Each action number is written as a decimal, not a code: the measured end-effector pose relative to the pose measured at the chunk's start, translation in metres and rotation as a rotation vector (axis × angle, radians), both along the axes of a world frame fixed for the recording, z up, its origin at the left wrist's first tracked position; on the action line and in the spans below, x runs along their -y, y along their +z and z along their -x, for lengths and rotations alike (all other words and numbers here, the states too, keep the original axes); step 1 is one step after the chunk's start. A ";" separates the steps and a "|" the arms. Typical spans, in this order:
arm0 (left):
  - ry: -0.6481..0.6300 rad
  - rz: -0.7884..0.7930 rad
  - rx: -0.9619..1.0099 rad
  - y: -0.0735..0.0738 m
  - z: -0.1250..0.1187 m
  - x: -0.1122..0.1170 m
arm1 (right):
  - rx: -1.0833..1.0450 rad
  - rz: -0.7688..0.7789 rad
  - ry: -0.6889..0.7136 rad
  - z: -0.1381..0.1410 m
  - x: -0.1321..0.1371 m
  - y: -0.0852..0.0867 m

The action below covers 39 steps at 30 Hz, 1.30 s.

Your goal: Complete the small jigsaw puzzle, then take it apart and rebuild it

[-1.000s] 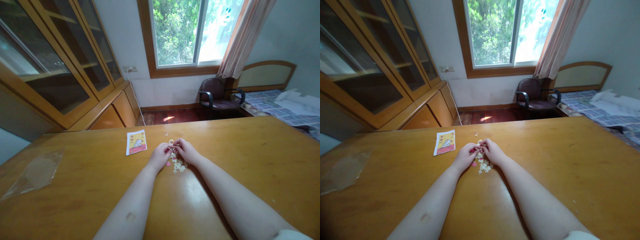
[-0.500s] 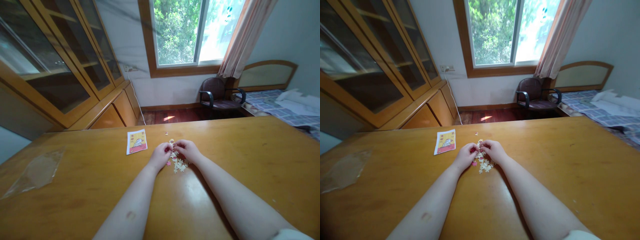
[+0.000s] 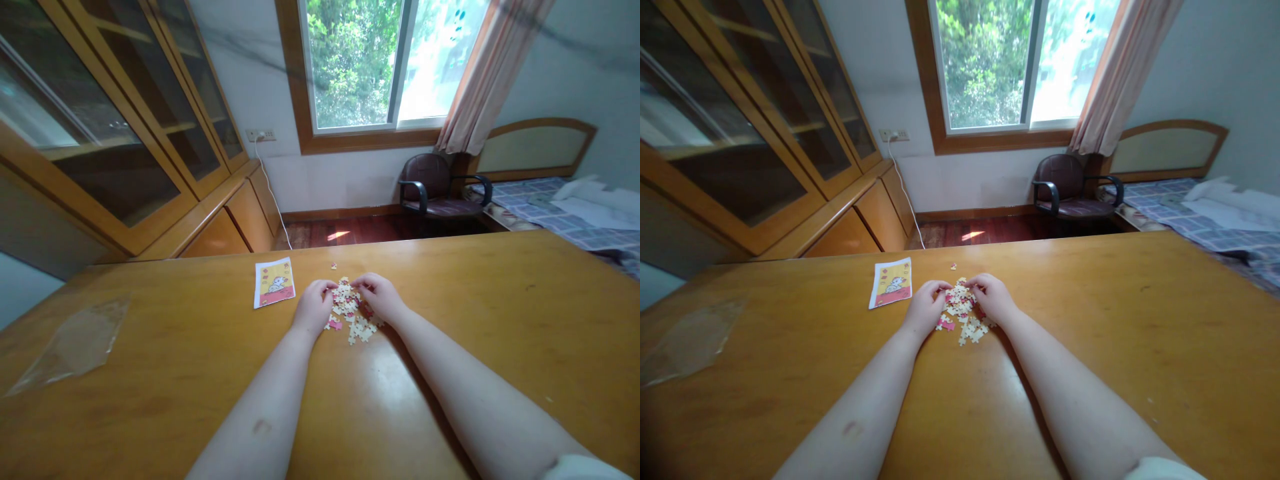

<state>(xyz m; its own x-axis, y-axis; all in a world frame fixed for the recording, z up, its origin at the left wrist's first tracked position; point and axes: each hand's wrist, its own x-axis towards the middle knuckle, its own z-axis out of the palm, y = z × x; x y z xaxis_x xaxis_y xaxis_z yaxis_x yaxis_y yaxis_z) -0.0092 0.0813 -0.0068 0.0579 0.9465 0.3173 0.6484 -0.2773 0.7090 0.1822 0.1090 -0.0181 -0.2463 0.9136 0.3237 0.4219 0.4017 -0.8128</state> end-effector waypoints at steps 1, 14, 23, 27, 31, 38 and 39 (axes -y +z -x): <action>0.031 0.000 0.002 0.000 0.001 0.000 | 0.004 -0.013 0.001 -0.001 0.000 0.000; -0.175 0.063 0.008 0.002 -0.008 0.006 | 0.003 0.116 0.175 0.008 0.010 0.003; -0.150 0.069 0.042 0.000 -0.007 0.003 | 0.093 0.084 0.009 0.002 0.003 0.000; -0.194 0.011 -0.132 0.006 -0.007 0.008 | 0.124 0.071 -0.052 0.000 0.001 0.002; -0.411 -0.067 -0.285 0.012 -0.010 0.017 | 0.142 0.036 -0.125 -0.001 0.000 0.004; -0.527 -0.044 -0.333 0.010 -0.016 0.020 | 0.101 0.023 -0.158 -0.002 -0.002 0.002; -0.529 -0.047 -0.333 0.010 -0.015 0.018 | 0.103 0.024 -0.153 -0.002 -0.002 0.002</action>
